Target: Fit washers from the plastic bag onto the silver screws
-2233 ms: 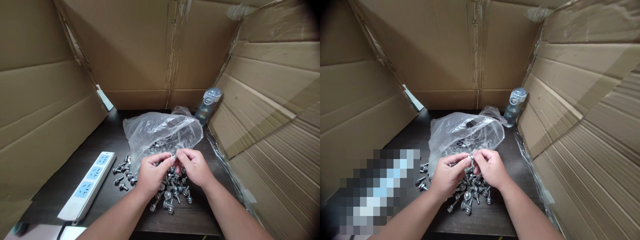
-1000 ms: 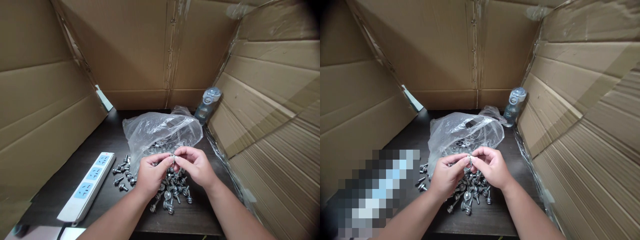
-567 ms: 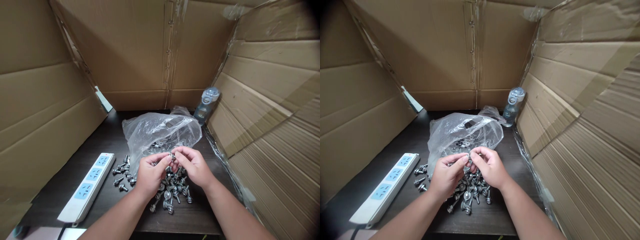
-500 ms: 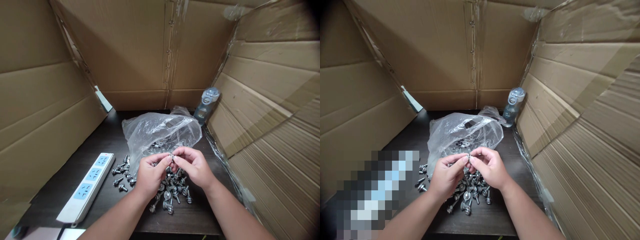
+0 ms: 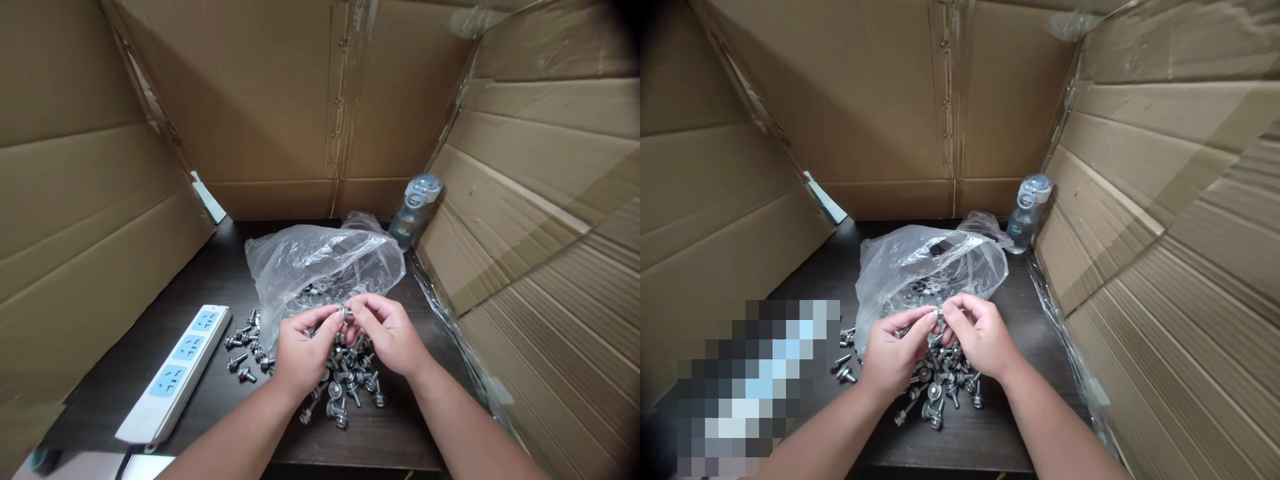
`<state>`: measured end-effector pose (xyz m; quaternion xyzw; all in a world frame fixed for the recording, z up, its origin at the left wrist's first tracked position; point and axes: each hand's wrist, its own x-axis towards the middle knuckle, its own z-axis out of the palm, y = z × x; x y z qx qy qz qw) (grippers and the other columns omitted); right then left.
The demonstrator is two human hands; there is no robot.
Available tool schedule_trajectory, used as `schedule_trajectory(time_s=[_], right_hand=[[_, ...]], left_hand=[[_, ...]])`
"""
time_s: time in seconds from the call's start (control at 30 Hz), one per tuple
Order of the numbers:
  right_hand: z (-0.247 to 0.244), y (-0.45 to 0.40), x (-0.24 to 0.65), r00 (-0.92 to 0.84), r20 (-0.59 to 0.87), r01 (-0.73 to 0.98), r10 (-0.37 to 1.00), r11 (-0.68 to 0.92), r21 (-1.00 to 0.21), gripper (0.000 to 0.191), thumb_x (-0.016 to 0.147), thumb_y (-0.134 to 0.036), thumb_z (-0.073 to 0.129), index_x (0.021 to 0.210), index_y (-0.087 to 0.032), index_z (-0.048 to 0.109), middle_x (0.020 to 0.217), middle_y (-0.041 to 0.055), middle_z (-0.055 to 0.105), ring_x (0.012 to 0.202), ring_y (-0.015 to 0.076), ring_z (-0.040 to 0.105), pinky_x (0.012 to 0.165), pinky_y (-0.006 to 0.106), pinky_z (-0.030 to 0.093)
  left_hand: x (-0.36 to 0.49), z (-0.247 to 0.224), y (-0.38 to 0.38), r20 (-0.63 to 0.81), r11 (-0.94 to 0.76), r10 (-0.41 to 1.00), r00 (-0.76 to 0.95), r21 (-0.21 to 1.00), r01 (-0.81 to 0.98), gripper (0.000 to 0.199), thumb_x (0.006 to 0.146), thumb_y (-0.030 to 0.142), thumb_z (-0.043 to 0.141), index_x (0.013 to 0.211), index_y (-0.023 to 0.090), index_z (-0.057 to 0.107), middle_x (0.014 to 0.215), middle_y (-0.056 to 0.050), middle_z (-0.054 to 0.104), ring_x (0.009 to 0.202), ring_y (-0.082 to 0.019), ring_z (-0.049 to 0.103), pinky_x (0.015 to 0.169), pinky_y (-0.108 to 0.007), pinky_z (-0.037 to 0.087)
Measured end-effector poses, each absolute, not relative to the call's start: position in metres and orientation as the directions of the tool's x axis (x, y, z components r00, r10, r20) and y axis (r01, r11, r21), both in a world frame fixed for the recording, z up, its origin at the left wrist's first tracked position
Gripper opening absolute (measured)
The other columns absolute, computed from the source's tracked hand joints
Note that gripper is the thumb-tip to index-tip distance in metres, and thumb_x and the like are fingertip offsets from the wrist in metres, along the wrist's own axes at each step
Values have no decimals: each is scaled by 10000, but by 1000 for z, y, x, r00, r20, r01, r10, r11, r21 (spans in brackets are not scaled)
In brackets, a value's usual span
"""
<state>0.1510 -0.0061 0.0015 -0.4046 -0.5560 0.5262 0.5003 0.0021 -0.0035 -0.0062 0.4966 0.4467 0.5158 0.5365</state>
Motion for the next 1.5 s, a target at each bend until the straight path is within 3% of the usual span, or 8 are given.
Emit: schedule_trajectory(time_s=[0.1,0.2,0.4,0.57,0.8,1.17,1.33,1.5], right_hand=[[5,-8,152,-192,110,-184,975,75,-980,294,805,-370,692,936,-125,596,708,41,667,604,137,651,594,275,570],[6,-9,149,-175,80,-167,981,50,-985,292,785,-361,709,896,-118,594,707,45,667,585,124,645,580,258,565],[2,-10,144,-130,105,82,986,116,-990,353,895,-456,548,744,-137,565,571,6,577,476,91,548,484,208,453],[0,-9,144,-131,51,102,990,64,-993,455,922,-499,482,630,-151,495,446,-9,507,400,83,469,432,201,382],[8,-10,150,-193,168,-155,967,139,-978,209,834,-345,657,853,-140,623,711,32,625,600,129,612,588,265,548],[4,-11,143,-124,309,-155,943,289,-945,79,855,-219,630,881,-161,677,824,52,574,626,132,610,574,280,540],[3,-11,145,-125,364,-118,923,351,-929,95,866,-190,614,911,-179,697,821,47,569,646,131,601,587,279,534],[4,-11,145,-128,334,-101,934,323,-941,79,858,-205,624,873,-148,676,812,54,578,646,134,606,590,276,530]], left_hand=[[2,-10,-3,-7,29,993,115,982,-187,310,756,390,712,899,115,729,617,-32,624,416,-40,360,400,-182,291],[1,-11,-3,31,-10,990,139,989,-146,274,790,375,683,878,121,738,621,-30,623,435,-47,401,429,-185,344],[2,-6,-6,345,-352,936,76,929,114,165,820,238,644,904,185,775,773,-60,716,701,-150,652,700,-243,520],[3,-6,-8,531,-536,843,89,812,231,184,814,153,627,926,183,770,847,-70,731,757,-158,678,708,-226,523],[0,-2,-8,504,-509,860,79,838,199,202,821,158,624,951,211,770,820,-60,731,715,-155,674,669,-232,532],[-2,-2,-6,496,-508,861,108,841,186,206,849,159,602,931,240,773,765,-28,713,689,-117,650,665,-200,516],[-2,-3,-6,418,-431,901,113,892,137,194,865,204,595,939,238,771,693,-18,672,597,-108,615,646,-223,519],[-2,-4,-7,443,-456,889,118,880,135,195,867,181,591,933,237,766,708,-8,672,636,-100,628,663,-205,513]])
